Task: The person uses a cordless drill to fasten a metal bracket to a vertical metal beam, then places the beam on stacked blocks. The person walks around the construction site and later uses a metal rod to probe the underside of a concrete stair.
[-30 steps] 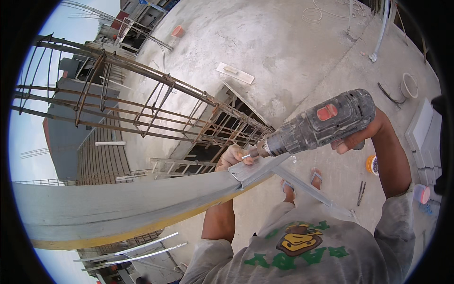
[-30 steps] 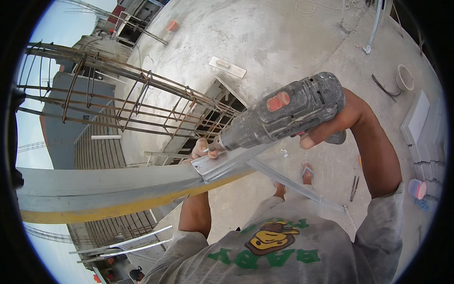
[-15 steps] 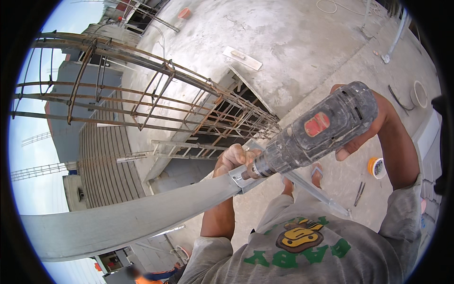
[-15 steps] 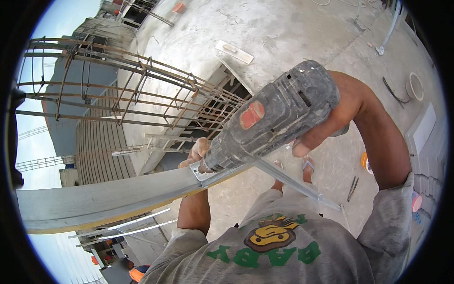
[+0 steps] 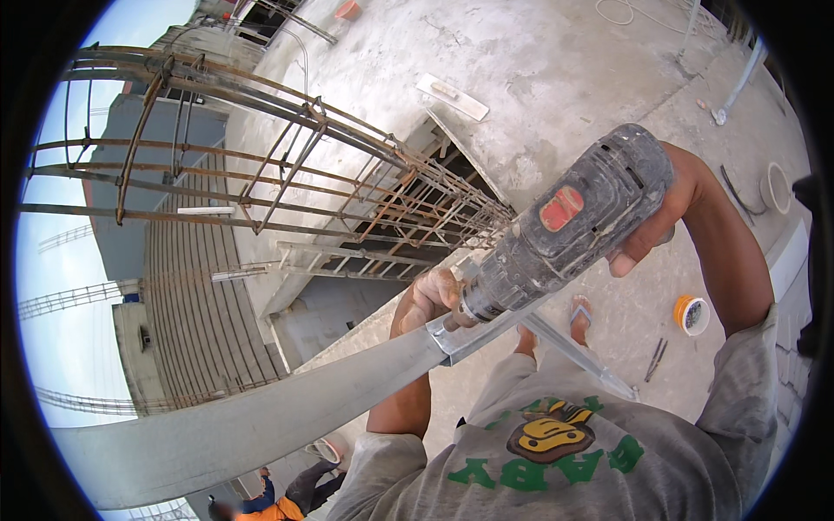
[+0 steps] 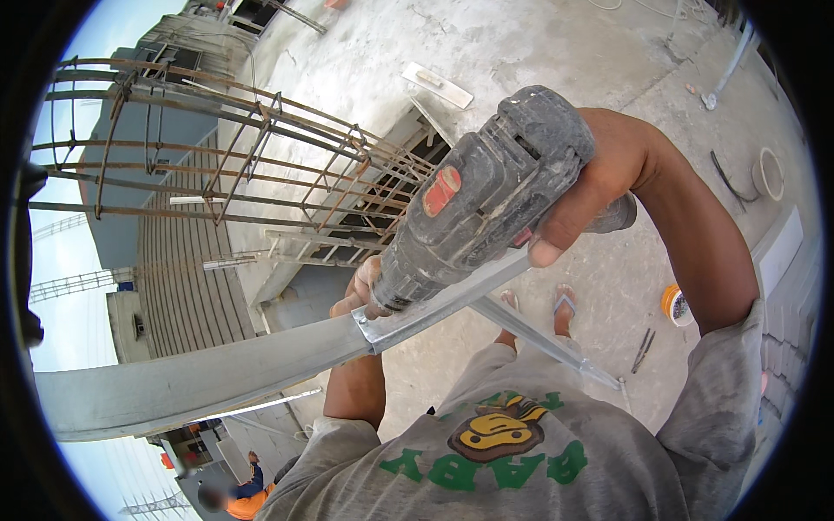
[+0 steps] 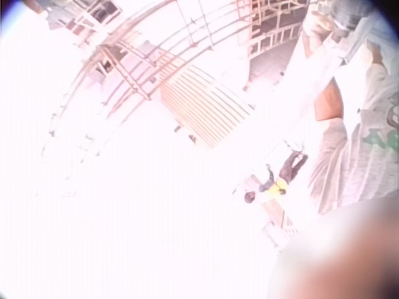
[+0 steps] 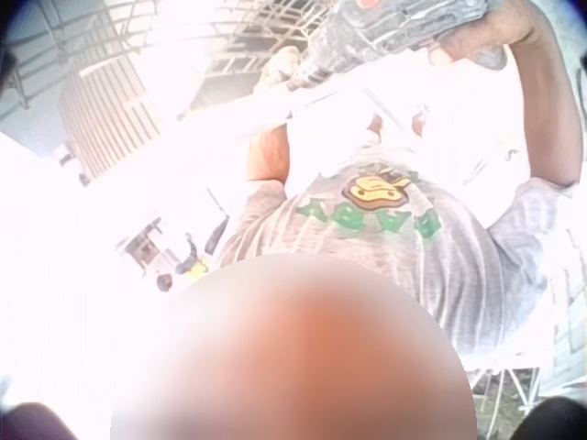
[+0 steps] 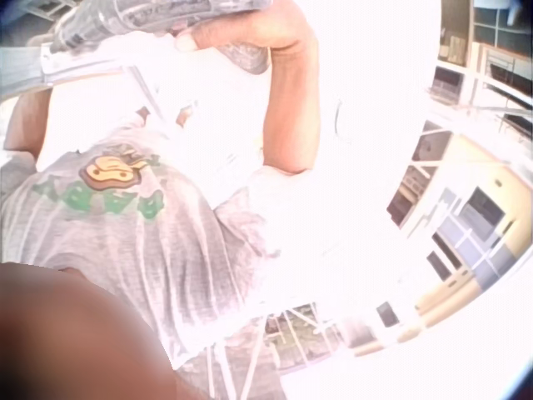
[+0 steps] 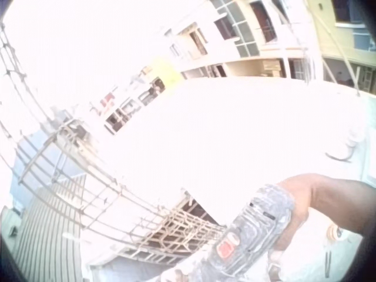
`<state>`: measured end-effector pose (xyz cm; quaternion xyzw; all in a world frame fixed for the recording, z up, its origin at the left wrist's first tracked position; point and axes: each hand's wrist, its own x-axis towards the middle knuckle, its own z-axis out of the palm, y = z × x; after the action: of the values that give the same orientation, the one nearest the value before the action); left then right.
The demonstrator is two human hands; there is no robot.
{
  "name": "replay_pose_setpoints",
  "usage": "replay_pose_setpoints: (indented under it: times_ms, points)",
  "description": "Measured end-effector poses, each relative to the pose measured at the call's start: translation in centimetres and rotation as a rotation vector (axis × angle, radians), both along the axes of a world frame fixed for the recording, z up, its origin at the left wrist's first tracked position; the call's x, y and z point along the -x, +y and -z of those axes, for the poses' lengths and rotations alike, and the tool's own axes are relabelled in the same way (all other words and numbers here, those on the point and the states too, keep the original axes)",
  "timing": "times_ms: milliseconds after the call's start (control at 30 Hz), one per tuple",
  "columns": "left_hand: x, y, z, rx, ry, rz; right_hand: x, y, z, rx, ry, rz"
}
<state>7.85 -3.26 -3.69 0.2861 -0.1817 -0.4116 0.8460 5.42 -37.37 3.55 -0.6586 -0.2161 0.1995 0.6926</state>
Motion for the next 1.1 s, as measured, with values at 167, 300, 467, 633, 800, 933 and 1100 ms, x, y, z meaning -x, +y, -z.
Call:
replay_pose_setpoints:
  times_ms: [167, 300, 467, 633, 800, 933, 1100]
  points:
    - [-0.6, 0.8, 0.7, 0.021, 0.045, 0.052, -1.5, 0.7, 0.4, -0.108, 0.192, -0.030]
    - [-0.7, 1.2, 1.7, 0.064, -0.009, 0.038, -2.3, 0.9, 0.7, -0.145, 0.231, -0.088]
    - [-2.1, 2.6, 3.5, -0.050, 0.008, 0.132, -3.2, 0.9, 0.2, -0.144, 0.245, -0.147]
    - [-1.9, 2.9, 2.6, -0.106, -0.076, 0.092, -3.8, 1.1, -0.9, -0.139, 0.234, -0.201]
    - [-0.6, 1.8, 0.4, -0.187, -0.161, -0.005, -3.4, 1.1, -1.1, -0.228, 0.302, -0.163]
    - [-1.0, 1.2, 0.1, -0.178, -0.214, 0.007, -3.0, 1.4, -0.6, -0.253, 0.306, -0.150]
    - [-1.0, 1.1, -0.5, -0.233, -0.274, 0.016, -3.5, 1.1, -0.6, -0.176, 0.245, -0.202]
